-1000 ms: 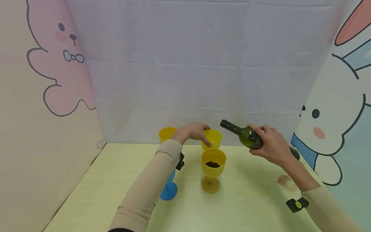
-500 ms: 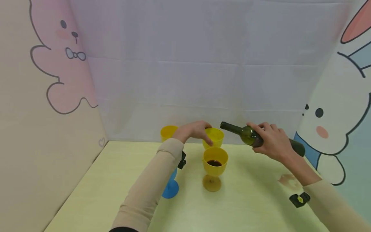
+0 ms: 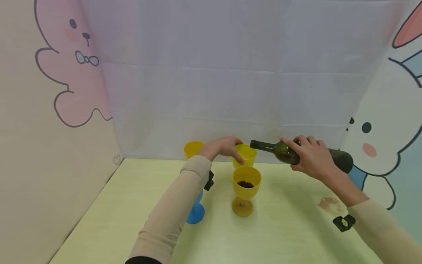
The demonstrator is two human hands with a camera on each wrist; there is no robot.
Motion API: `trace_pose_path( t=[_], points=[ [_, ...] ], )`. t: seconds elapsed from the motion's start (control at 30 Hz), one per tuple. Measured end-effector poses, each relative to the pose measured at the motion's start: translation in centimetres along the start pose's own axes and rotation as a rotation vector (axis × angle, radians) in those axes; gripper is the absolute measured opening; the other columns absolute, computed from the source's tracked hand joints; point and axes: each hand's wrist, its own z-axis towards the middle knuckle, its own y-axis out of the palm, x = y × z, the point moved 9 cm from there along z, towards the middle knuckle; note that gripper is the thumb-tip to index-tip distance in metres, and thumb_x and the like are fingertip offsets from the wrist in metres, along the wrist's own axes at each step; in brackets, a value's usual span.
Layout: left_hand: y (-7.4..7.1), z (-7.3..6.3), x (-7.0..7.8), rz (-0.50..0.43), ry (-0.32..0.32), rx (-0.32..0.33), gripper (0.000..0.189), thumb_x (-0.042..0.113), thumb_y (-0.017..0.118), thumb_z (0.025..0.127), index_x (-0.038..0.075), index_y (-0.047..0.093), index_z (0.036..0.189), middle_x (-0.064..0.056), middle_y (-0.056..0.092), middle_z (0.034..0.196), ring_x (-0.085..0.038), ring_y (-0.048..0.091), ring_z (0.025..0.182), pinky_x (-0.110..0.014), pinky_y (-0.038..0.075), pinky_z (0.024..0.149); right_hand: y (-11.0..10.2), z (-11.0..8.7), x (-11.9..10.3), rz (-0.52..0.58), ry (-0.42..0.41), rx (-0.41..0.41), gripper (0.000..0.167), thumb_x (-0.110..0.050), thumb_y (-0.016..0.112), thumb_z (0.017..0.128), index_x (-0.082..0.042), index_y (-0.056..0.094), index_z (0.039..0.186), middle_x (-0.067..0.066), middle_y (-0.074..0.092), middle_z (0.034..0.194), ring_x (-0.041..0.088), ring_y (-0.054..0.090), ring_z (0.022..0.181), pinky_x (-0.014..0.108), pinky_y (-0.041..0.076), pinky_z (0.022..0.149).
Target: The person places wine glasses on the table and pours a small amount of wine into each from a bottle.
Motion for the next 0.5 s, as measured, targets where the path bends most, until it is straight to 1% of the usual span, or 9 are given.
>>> trace_pose_path(
  t=[0.13,0.23,0.37,0.5],
  points=[
    [-0.13,-0.04,0.19,0.006,0.002,0.003,0.083,0.039,0.081,0.082,0.013,0.041,0.151,-0.004,0.047,0.151,-0.023,0.049,0.132,-0.042,0.040,0.114,-0.02,0.40,-0.14,-0.031,-0.017,-0.003,0.096,-0.031,0.092,0.059,-0.025,0.047,0.144,0.017,0.057,0.113,0.040,0.055,0.093,0.054,0.046,0.068],
    [-0.16,-0.09,0.23,0.014,-0.002,0.008,0.083,0.039,0.081,0.082,0.014,0.041,0.151,-0.004,0.045,0.153,-0.024,0.046,0.136,-0.044,0.039,0.115,0.11,0.68,-0.20,-0.041,-0.016,-0.023,0.095,-0.030,0.091,0.060,-0.026,0.048,0.144,0.017,0.057,0.114,0.041,0.054,0.096,0.055,0.046,0.071],
    [0.07,-0.12,0.22,0.010,-0.002,0.002,0.083,0.040,0.080,0.082,0.014,0.041,0.151,-0.004,0.045,0.153,-0.024,0.047,0.135,-0.045,0.040,0.114,0.23,0.82,-0.27,-0.050,-0.016,-0.059,0.093,-0.029,0.090,0.061,-0.027,0.048,0.144,0.018,0.057,0.117,0.042,0.053,0.098,0.056,0.046,0.075],
    [0.08,-0.07,0.08,-0.001,-0.006,0.005,0.084,0.040,0.081,0.082,0.014,0.040,0.151,-0.004,0.045,0.153,-0.025,0.047,0.135,-0.045,0.040,0.114,0.05,1.04,-0.36,-0.068,-0.032,-0.058,0.091,-0.026,0.090,0.063,-0.027,0.049,0.144,0.019,0.057,0.118,0.042,0.053,0.099,0.056,0.046,0.077]
  ],
)
